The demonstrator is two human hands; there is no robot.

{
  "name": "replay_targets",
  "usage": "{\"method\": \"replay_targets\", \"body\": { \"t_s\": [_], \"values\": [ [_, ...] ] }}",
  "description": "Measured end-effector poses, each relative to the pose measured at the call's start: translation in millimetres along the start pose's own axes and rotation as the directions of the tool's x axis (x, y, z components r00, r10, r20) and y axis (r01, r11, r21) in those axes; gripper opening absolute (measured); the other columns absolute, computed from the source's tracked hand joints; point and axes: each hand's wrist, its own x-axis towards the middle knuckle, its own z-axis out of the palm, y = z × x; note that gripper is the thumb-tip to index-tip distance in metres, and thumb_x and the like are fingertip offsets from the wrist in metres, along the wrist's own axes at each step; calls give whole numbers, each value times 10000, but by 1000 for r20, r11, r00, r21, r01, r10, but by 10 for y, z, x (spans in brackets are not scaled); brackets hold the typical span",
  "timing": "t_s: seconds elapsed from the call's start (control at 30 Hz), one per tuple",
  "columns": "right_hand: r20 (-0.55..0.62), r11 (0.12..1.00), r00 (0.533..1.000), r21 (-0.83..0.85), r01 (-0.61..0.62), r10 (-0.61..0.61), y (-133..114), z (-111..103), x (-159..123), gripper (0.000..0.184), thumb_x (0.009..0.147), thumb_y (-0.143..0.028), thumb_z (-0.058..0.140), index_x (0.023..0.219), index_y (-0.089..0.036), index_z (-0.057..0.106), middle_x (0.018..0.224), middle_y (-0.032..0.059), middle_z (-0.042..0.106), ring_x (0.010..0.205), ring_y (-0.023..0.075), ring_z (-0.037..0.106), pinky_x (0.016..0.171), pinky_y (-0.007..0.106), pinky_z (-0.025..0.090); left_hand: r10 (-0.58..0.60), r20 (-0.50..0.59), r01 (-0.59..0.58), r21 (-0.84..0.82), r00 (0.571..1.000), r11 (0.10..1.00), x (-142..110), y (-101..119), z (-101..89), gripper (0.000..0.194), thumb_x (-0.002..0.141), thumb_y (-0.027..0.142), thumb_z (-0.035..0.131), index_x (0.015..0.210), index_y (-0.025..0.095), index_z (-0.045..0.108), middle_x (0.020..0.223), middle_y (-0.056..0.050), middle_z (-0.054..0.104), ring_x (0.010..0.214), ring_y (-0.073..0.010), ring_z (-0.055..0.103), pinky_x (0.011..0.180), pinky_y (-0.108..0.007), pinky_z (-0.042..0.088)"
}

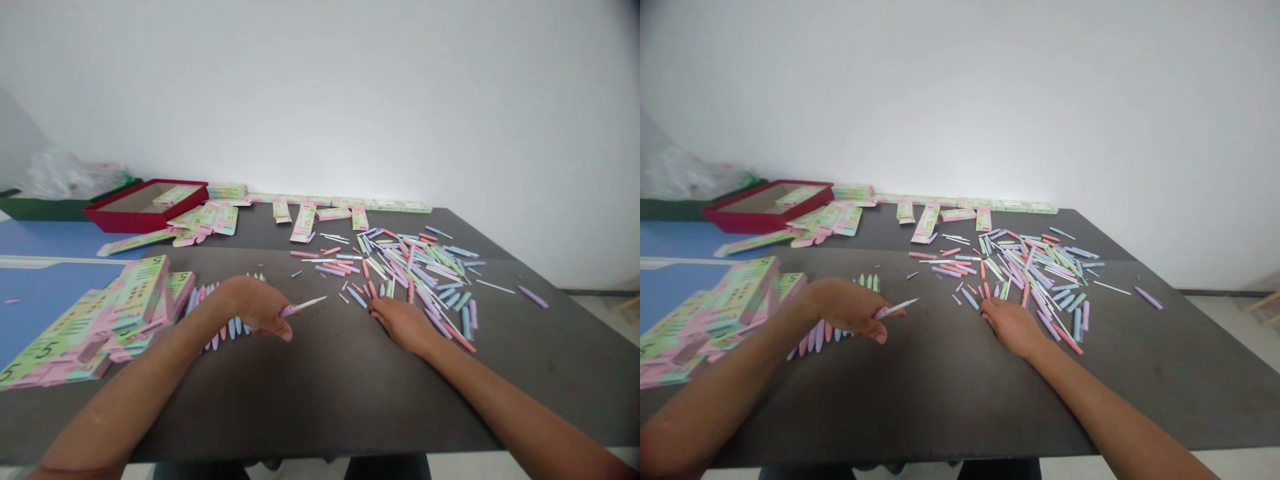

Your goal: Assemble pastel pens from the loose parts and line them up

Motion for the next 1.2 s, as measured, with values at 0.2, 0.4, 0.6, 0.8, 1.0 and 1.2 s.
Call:
{"method": "replay_targets", "body": {
  "t_s": [0.2, 0.4, 0.6, 0.8, 1.0, 1.2],
  "values": [
    [-36, 999, 999, -46, -8, 6, 73, 49, 218, 265, 948, -339, 300, 1078, -237, 507, 956, 55, 602, 865, 190, 578, 706, 269, 346, -14, -9, 14, 8, 1000, 1000, 51, -24, 20, 505, 789, 434, 542, 1214, 164, 579, 807, -92, 721, 665, -203, 637, 512, -241, 410],
    [-83, 996, 994, -33, -81, 78, 21, -27, 210, 260, 930, -366, 352, 1095, -215, 484, 1016, 69, 630, 887, 207, 593, 681, 266, 343, 7, -2, -7, 0, 1000, 1000, 75, -58, 29, 416, 800, 429, 535, 1099, 158, 633, 778, -80, 718, 653, -182, 639, 507, -222, 412],
    [-104, 976, 971, 24, -214, 216, -70, -256, 409, 277, 928, -356, 343, 1081, -196, 510, 992, 85, 648, 875, 212, 593, 662, 273, 338, -9, -6, 9, -7, 1000, 1000, 75, -54, 33, 433, 804, 425, 528, 1115, 140, 628, 807, -98, 725, 660, -187, 645, 507, -231, 421],
    [-87, 979, 975, 31, -202, 204, -175, -252, 624, 256, 925, -335, 351, 1054, -195, 523, 990, 96, 649, 849, 206, 594, 659, 272, 347, -35, -9, 35, 1, 999, 999, 53, -49, 10, 473, 811, 427, 514, 1155, 120, 620, 838, -120, 723, 682, -200, 642, 530, -246, 429],
    [-85, 928, 926, -29, -371, 368, 209, -309, 1253, 350, 932, -303, 276, 1064, -162, 568, 1002, 146, 649, 923, 245, 591, 714, 301, 378, -50, -35, 50, 3, 998, 999, 19, -48, -10, 447, 803, 429, 524, 1113, 131, 648, 841, -112, 722, 664, -203, 627, 526, -261, 426],
    [8, 947, 948, -53, -317, 318, 635, -341, 2041, 285, 857, -205, 416, 1031, -130, 628, 1067, 158, 649, 957, 240, 590, 742, 286, 389, -79, -180, 97, 96, 980, 991, -87, -103, -37, 466, 789, 470, 546, 1174, 217, 620, 950, -98, 718, 767, -232, 638, 553, -271, 417]
  ]
}}
